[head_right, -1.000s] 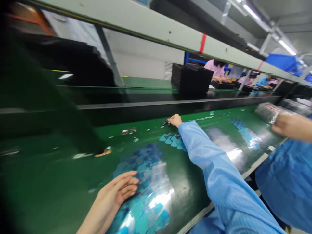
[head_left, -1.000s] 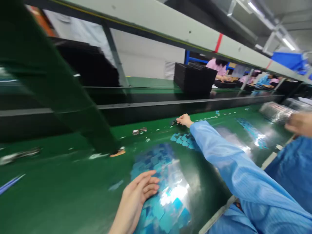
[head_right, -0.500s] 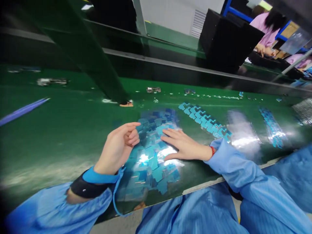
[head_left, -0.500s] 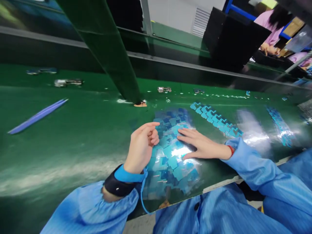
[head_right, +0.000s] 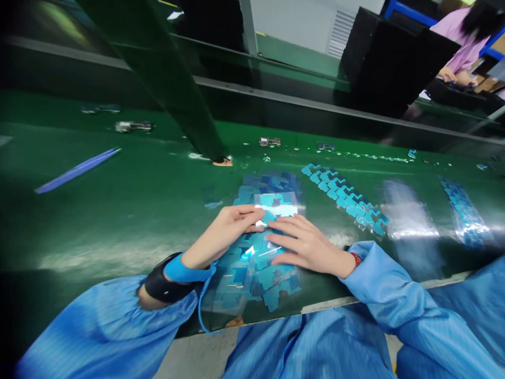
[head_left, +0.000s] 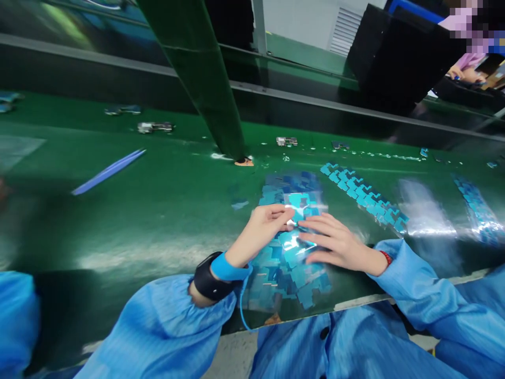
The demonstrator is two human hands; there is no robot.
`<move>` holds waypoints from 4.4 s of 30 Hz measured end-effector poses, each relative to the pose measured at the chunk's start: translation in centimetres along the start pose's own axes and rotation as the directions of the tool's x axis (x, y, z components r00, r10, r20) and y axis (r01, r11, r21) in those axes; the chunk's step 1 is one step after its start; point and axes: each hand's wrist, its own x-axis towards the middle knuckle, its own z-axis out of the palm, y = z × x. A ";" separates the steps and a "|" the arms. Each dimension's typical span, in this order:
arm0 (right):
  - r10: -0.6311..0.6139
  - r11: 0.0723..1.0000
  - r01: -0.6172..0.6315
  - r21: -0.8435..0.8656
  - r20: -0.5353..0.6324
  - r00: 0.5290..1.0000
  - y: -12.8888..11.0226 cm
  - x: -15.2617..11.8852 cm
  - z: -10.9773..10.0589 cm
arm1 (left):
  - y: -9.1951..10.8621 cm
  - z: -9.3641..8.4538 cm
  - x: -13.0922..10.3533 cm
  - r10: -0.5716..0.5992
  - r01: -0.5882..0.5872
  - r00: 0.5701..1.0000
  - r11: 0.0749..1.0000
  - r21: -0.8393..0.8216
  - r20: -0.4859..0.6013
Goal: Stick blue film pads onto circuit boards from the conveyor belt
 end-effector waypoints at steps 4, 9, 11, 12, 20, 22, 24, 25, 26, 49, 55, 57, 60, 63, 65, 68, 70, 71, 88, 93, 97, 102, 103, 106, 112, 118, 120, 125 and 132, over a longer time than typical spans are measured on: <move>0.067 0.987 -0.062 0.146 -0.030 0.997 0.5 1.7 -0.9 | -0.3 -0.1 0.0 -0.022 0.024 1.000 0.995 -0.094 0.015; 0.109 0.994 -0.104 0.033 -0.281 0.953 2.2 4.4 0.2 | 0.0 -0.2 0.1 -0.049 0.067 0.995 0.974 -0.215 0.088; 0.086 0.996 -0.081 0.030 -0.303 0.949 2.6 4.7 0.8 | 0.0 -0.1 0.1 -0.038 0.057 0.996 0.964 -0.262 0.076; 0.060 0.998 -0.064 0.000 -0.318 0.946 2.8 4.7 1.1 | 0.0 -0.1 0.0 -0.032 0.049 0.997 0.958 -0.283 0.067; -0.210 0.963 0.134 -0.234 -0.337 0.918 1.9 4.2 1.3 | -0.4 -0.1 0.2 0.024 -0.029 0.999 0.948 -0.317 -0.022; -0.128 0.992 0.115 -0.059 -0.312 0.941 0.4 4.7 -0.1 | -0.6 -0.3 0.5 0.055 -0.069 0.997 0.959 -0.276 -0.059; 0.024 0.997 0.001 0.077 -0.326 0.945 -0.4 5.9 -2.1 | -0.8 -0.5 0.8 0.090 -0.110 0.990 0.970 -0.215 -0.105; 0.111 0.992 -0.079 0.102 -0.362 0.926 -0.2 6.7 -3.1 | -1.0 -0.6 0.9 0.107 -0.129 0.986 0.975 -0.180 -0.127; 0.196 0.980 -0.166 0.108 -0.405 0.893 0.5 7.8 -4.0 | -1.1 -0.6 1.1 0.125 -0.146 0.982 0.979 -0.144 -0.145; 0.366 0.924 -0.382 -0.012 -0.257 0.894 23.2 16.1 -1.6 | -2.1 -0.5 1.2 0.454 -0.384 0.825 0.887 0.257 -0.337; 0.354 0.931 -0.364 0.018 -0.286 0.891 22.7 15.4 -2.0 | -2.1 -0.8 1.6 0.454 -0.393 0.824 0.889 0.237 -0.339; 0.353 0.932 -0.361 0.027 -0.298 0.887 22.5 15.1 -2.2 | -2.1 -0.8 1.7 0.449 -0.394 0.824 0.892 0.220 -0.346; 0.349 0.935 -0.353 0.045 -0.306 0.886 22.1 14.9 -2.6 | -2.0 -0.8 1.7 0.441 -0.397 0.826 0.897 0.192 -0.350; 0.351 0.935 -0.346 0.076 -0.321 0.880 21.3 15.0 -3.1 | -1.7 -0.7 1.6 0.429 -0.400 0.831 0.903 0.155 -0.355; 0.351 0.936 -0.337 0.103 -0.341 0.872 20.4 15.3 -3.5 | -1.4 -0.8 1.6 0.415 -0.400 0.837 0.909 0.117 -0.357; 0.330 0.944 -0.296 0.148 -0.363 0.871 17.5 15.4 -3.7 | -0.8 -0.9 1.4 0.377 -0.390 0.867 0.920 0.025 -0.326; 0.301 0.951 -0.253 0.175 -0.352 0.887 14.6 14.7 -3.5 | -0.3 -0.9 1.1 0.331 -0.358 0.903 0.932 -0.056 -0.274; 0.286 0.954 -0.234 0.187 -0.335 0.898 12.9 14.2 -3.2 | -0.1 -0.8 0.9 0.304 -0.334 0.921 0.938 -0.095 -0.243; 0.362 0.878 -0.254 0.406 -0.216 0.907 0.3 6.8 -3.6 | -0.3 0.1 -0.9 0.514 -0.443 0.840 0.834 0.329 -0.172; 0.491 0.693 -0.398 0.601 0.011 0.871 -0.1 8.4 -4.4 | -0.1 0.4 -1.3 0.707 -0.530 0.691 0.639 0.557 -0.154; 0.516 0.592 -0.485 0.644 0.160 0.842 0.4 8.9 -4.1 | -0.3 0.4 -1.2 0.705 -0.531 0.697 0.627 0.570 -0.127; 0.508 0.595 -0.482 0.643 0.163 0.846 0.4 8.5 -3.9 | -0.4 0.3 -1.1 0.659 -0.497 0.728 0.698 0.516 -0.190; 0.510 0.610 -0.472 0.636 0.142 0.849 0.2 8.5 -4.0 | -0.4 0.4 -1.2 0.647 -0.490 0.735 0.714 0.500 -0.203; 0.488 0.635 -0.440 0.636 0.111 0.866 -0.2 8.2 -4.4 | -0.3 0.4 -1.1 0.585 -0.459 0.775 0.781 0.423 -0.238; 0.533 0.739 -0.379 0.557 -0.139 0.835 0.7 7.8 -5.1 | 0.2 0.1 -0.8 0.369 -0.330 0.890 0.927 0.181 -0.267; 0.503 0.800 -0.409 0.439 -0.119 0.856 1.7 7.3 -5.2 | 0.6 0.0 -0.7 0.253 -0.254 0.944 0.967 0.021 -0.211; 0.476 0.824 -0.389 0.411 -0.130 0.870 1.7 7.3 -5.2 | 0.5 0.0 -0.7 0.231 -0.237 0.952 0.971 -0.007 -0.199; 0.376 0.918 -0.327 0.223 -0.235 0.896 1.0 7.1 -5.3 | 0.5 0.0 -0.8 0.189 -0.201 0.967 0.978 -0.056 -0.169; 0.026 0.974 -0.131 -0.185 -0.482 0.876 -1.9 4.3 -5.6 | 0.9 0.4 -1.9 0.182 -0.174 0.982 0.977 -0.123 0.055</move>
